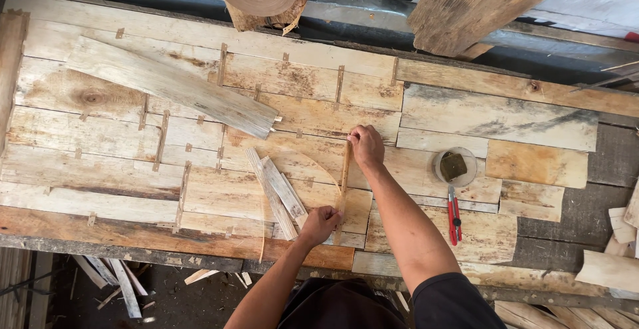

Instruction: Cutting and fitting thin wood veneers onto a wooden surface pattern.

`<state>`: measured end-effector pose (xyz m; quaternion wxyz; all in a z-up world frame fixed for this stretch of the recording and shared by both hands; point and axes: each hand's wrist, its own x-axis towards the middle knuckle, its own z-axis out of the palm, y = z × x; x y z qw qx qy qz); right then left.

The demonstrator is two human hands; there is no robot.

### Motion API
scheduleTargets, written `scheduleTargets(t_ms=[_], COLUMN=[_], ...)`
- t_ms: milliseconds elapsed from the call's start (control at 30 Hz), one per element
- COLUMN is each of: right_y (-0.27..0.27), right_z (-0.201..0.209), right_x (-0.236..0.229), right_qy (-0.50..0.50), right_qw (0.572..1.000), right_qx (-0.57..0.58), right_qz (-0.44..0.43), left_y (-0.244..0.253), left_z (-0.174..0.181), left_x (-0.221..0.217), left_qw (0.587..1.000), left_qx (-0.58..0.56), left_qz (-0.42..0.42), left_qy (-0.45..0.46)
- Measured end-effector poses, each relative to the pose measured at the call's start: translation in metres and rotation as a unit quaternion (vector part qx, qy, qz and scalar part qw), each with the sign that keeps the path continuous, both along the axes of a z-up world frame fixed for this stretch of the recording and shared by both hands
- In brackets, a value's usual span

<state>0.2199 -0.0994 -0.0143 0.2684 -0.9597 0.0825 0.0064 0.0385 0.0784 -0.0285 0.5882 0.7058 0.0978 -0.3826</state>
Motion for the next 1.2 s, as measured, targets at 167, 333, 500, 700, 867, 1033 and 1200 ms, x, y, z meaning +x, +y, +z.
scheduleTargets(t_ms=[167,333,500,700,867,1033,1200], right_y=[0.001,0.000,0.000,-0.001,-0.002,-0.012,-0.019], right_z=[0.002,0.002,0.001,0.001,0.001,-0.012,0.008], right_x=[0.000,0.003,0.003,0.000,-0.001,-0.004,-0.027], right_qy=[0.014,0.025,0.028,0.016,0.013,0.025,-0.025], right_qw=[1.000,0.999,0.999,1.000,1.000,0.999,0.997], right_qx=[0.000,0.023,0.014,0.008,0.001,0.019,0.076], right_qz=[-0.010,-0.019,-0.021,-0.006,0.000,-0.014,0.005], left_y=[-0.001,-0.002,-0.003,-0.004,-0.005,-0.022,-0.026], left_z=[0.002,0.001,0.005,0.046,0.068,0.019,0.003], left_x=[0.000,-0.001,0.000,0.018,0.052,0.082,0.097], left_qw=[1.000,0.999,0.994,0.964,0.924,0.865,0.836], left_qx=[0.009,0.033,0.084,0.244,0.286,0.308,0.365], left_qz=[0.000,0.000,-0.032,-0.097,-0.110,-0.166,-0.258], left_qy=[-0.002,-0.017,-0.057,-0.038,-0.227,-0.360,-0.318])
